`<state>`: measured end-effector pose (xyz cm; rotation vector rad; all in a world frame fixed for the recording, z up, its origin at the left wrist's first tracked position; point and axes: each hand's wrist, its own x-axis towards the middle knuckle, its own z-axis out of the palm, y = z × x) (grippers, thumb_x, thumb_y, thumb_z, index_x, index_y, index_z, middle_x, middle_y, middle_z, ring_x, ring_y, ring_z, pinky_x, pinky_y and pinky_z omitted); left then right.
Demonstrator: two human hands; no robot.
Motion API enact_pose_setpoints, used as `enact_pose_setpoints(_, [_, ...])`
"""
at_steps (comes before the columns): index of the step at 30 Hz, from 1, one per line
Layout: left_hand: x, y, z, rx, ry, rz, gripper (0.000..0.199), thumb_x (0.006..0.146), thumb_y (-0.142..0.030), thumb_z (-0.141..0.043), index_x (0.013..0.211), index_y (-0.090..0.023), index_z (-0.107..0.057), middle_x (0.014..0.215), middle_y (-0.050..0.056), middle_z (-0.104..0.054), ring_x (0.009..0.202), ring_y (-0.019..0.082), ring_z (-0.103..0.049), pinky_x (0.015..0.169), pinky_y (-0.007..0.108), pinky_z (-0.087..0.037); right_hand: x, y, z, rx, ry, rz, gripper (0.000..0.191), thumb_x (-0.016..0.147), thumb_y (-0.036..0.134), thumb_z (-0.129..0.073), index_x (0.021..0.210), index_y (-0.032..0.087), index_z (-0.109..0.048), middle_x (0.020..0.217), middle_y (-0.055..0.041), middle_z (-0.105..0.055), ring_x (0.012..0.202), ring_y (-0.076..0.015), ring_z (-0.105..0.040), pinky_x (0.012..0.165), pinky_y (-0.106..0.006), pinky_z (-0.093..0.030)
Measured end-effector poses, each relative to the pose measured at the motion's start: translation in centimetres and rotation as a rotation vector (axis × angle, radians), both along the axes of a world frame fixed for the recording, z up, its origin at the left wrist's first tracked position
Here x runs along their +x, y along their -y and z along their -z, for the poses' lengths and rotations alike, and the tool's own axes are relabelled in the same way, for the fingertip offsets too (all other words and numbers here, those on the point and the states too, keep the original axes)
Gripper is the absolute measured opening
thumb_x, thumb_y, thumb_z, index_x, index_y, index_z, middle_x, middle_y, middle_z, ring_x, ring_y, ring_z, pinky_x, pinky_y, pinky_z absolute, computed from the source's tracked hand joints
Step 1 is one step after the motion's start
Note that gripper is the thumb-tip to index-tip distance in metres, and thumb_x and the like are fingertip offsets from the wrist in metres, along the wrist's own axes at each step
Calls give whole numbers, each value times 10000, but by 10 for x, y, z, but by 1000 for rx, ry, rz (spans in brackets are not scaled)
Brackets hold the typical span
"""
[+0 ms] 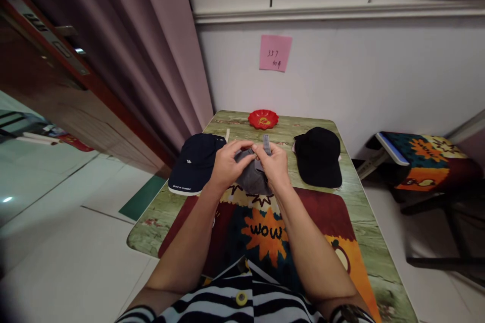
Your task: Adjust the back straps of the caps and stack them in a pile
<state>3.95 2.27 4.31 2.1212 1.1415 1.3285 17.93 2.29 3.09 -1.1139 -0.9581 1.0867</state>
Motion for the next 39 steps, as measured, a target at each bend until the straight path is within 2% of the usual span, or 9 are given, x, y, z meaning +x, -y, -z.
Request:
enact_pose_setpoints(7, [-3, 11, 4, 21, -36, -51, 175, 829, -264, -736, 1004, -256, -746, 1015, 56, -770, 956, 237, -683, 916, 373, -473, -2, 16, -3, -2, -10, -3, 339, 617, 459, -831, 663, 181, -642, 544, 47, -483, 470, -77, -325, 427, -233, -211])
enact_pose_setpoints(13, [-5, 34, -7, 28, 39, -41, 143, 837, -286, -729, 972, -255, -764, 968, 53, -777, 926, 228, -689, 897, 361, -487, 1, 42, -21, 16, 56, -70, 385, 645, 504, -836, 686, 174, -641, 556, 49, -466, 460, -65, -317, 422, -236, -204])
enact_pose_setpoints(17, [-11, 52, -11, 14, 103, -61, 159, 821, -273, -732, 970, -229, -763, 954, 56, -773, 902, 216, -696, 880, 342, -507, 5, 66, -31, 39, 46, -200, 431, 756, 595, -734, 763, 177, -627, 616, 27, -531, 431, -57, -316, 401, -239, -193])
enact_pose_setpoints(19, [-15, 58, -7, -16, 158, -60, 179, 817, -268, -733, 985, -212, -762, 973, 61, -772, 907, 211, -699, 884, 334, -513, 7, 76, -31, 71, 36, -193, 419, 834, 612, -638, 831, 195, -602, 679, 10, -595, 427, -63, -347, 394, -236, -223])
enact_pose_setpoints(22, [-21, 63, 6, -89, 255, -55, 191, 820, -274, -729, 991, -194, -761, 977, 61, -772, 902, 202, -697, 872, 325, -521, 10, 86, -23, 74, 49, -99, 325, 875, 538, -602, 847, 219, -552, 713, 13, -633, 437, -73, -373, 406, -228, -285])
enact_pose_setpoints(25, [-23, 66, 22, -134, 313, -60, 177, 822, -269, -726, 978, -192, -762, 970, 57, -769, 912, 198, -690, 876, 325, -520, 12, 89, -6, 62, 74, -76, 297, 848, 484, -643, 780, 218, -529, 675, 19, -616, 443, -73, -383, 418, -224, -294])
enact_pose_setpoints(31, [-18, 77, 41, -114, 318, -9, 179, 823, -285, -731, 980, -210, -770, 1022, 63, -754, 993, 209, -675, 943, 343, -500, 5, 93, 21, 34, 37, -175, 315, 774, 488, -712, 750, 210, -565, 603, 29, -575, 430, -76, -387, 421, -233, -256])
enact_pose_setpoints(39, [-9, 83, 49, -240, 457, 19, 196, 823, -262, -713, 993, -177, -762, 1014, 72, -768, 959, 197, -694, 901, 318, -522, 2, 94, 30, -62, -191, -305, 367, 703, 472, -779, 771, 195, -549, 577, 70, -518, 398, -32, -312, 397, -195, -182])
